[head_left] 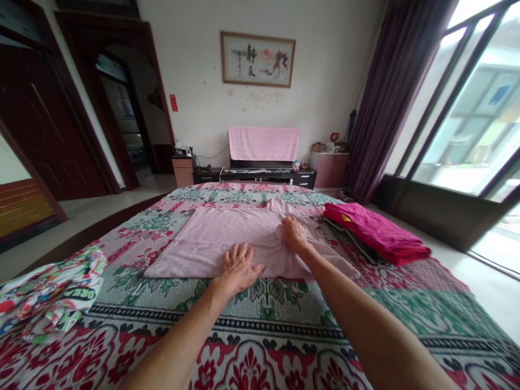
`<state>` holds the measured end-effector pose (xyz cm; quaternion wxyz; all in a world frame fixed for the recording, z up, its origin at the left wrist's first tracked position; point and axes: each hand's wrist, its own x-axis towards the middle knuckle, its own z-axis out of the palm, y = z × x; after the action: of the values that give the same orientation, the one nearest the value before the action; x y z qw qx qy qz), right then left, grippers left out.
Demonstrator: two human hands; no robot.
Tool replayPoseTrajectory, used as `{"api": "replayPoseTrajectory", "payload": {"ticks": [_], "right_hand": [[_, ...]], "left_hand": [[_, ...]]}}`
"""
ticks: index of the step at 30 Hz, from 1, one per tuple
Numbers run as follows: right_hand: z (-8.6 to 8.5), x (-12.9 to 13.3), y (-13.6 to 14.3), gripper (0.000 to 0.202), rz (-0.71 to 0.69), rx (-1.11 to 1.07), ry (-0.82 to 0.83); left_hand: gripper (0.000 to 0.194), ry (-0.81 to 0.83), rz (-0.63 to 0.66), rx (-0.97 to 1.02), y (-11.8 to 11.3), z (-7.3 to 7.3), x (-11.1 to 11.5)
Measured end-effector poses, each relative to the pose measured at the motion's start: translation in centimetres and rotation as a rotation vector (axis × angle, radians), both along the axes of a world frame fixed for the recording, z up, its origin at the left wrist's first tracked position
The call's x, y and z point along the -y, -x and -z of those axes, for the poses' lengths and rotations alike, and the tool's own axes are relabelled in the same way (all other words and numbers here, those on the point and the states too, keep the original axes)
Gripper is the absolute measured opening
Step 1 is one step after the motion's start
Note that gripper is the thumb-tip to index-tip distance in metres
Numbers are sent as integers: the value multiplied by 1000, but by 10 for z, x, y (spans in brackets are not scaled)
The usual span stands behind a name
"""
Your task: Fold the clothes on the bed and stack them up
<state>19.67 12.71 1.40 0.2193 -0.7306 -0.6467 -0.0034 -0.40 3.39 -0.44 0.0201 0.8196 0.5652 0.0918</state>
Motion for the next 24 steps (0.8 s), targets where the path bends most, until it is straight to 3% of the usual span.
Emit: {"api": "replayPoseTrajectory", "payload": {"ticks": [3,7,12,15,20,24], "right_hand": [[-9,2,-16,37,-4,-10,10],[-21,9,-55,34,126,19,43],[-13,15,-94,34,131,0,246],[-6,13,-104,29,86,-28,236],[-3,8,-113,37,137,-169,158],[-4,10,-115,41,115,-80,231]], "left_hand": [[64,6,-6,-1,0,0,0],[64,23,-2,-1,0,-1,1],[63,24,1,-8,0,-2,0],[63,24,-4,-18,0,-2,0],[66,81,-30,-43,-2,-5,2],[67,84,-33,-46,-3,-7,3]]}}
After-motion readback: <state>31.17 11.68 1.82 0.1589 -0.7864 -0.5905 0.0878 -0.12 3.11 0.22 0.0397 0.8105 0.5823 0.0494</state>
